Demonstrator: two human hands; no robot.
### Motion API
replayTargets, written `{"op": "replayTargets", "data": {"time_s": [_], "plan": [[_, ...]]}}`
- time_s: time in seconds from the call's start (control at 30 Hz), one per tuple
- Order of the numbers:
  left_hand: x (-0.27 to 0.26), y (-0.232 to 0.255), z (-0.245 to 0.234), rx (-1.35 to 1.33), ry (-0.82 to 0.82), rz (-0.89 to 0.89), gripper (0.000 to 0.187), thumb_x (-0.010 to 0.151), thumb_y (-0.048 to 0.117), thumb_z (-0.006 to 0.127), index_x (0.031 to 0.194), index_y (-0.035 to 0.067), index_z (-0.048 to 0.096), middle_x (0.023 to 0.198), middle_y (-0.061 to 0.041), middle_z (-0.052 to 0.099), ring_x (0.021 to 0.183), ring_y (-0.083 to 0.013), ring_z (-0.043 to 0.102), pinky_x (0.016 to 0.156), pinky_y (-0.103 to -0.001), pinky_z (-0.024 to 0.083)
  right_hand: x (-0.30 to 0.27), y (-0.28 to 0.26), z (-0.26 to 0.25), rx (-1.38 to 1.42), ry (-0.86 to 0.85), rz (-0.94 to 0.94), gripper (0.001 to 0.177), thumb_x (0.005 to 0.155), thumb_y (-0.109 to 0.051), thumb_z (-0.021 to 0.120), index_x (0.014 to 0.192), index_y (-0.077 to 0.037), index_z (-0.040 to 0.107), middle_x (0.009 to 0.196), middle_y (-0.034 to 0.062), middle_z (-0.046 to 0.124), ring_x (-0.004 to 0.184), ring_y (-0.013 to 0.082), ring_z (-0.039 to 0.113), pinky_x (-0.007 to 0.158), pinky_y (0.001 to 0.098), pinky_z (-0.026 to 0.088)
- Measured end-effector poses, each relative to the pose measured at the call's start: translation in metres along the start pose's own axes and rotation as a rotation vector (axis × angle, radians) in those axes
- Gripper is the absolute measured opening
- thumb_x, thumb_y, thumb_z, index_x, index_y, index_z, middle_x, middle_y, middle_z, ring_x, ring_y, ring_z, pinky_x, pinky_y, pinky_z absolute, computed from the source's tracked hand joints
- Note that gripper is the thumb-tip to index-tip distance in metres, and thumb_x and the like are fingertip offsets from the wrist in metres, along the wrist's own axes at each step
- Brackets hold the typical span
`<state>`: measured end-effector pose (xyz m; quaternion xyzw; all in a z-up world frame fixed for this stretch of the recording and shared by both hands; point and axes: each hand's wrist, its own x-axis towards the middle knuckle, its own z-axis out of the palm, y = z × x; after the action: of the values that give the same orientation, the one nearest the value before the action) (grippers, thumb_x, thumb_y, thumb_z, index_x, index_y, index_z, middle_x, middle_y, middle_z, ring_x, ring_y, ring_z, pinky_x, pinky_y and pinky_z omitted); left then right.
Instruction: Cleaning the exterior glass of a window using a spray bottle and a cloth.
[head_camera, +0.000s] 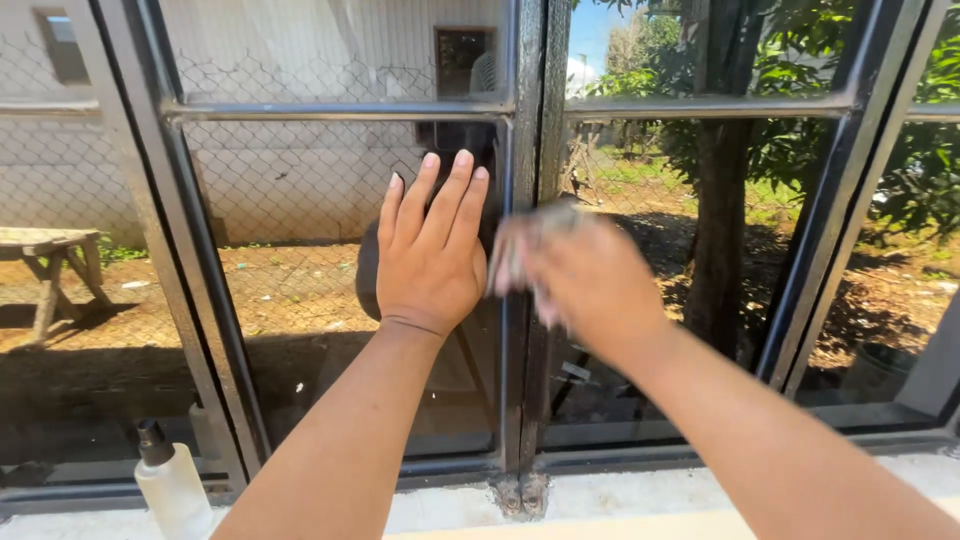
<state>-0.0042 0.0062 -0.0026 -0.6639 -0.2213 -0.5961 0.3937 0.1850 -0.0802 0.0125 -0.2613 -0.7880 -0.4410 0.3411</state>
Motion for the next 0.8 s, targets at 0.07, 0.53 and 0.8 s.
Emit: {"op": "replayTargets", "data": {"time_s": [0.07, 0.53, 0.8], "plan": [[-0.001, 0.001, -0.002, 0.000, -0.013, -0.008, 0.048, 0.096, 0.012, 0.059, 0.144, 0.010, 0.061, 0.155, -0.005, 0.053, 0.146, -0.0291, 0.047, 0.124, -0.053, 0.031, 0.024, 0.018, -0.003, -0.110, 0.120, 0.055, 0.021, 0.087, -0.004, 0.072, 0.107, -0.009, 0.069, 0.106, 0.0057, 0.067, 0.095, 0.0267, 0.061, 0.083, 0.0403, 0.053], [-0.046, -0.004, -0.021, -0.217, -0.114, 0.100, 0.048, 0.089, 0.005, 0.065, 0.137, 0.003, 0.063, 0.149, -0.009, 0.056, 0.142, -0.0284, 0.049, 0.125, -0.060, 0.028, -0.089, -0.073, 0.038, 0.001, 0.042, 0.248, 0.026, 0.082, -0.002, 0.076, 0.107, -0.007, 0.069, 0.106, 0.0069, 0.065, 0.096, 0.0293, 0.061, 0.085, 0.0385, 0.052], [-0.113, -0.003, -0.080, -0.430, -0.187, -0.164, 0.031, 0.093, -0.004, 0.066, 0.122, 0.007, 0.066, 0.127, -0.006, 0.065, 0.127, -0.0291, 0.063, 0.123, -0.053, 0.042, -0.154, -0.129, 0.052, 0.232, -0.318, 0.222, 0.032, 0.069, -0.007, 0.082, 0.100, -0.011, 0.074, 0.101, -0.0001, 0.068, 0.101, 0.0215, 0.062, 0.092, 0.0336, 0.053]]}}
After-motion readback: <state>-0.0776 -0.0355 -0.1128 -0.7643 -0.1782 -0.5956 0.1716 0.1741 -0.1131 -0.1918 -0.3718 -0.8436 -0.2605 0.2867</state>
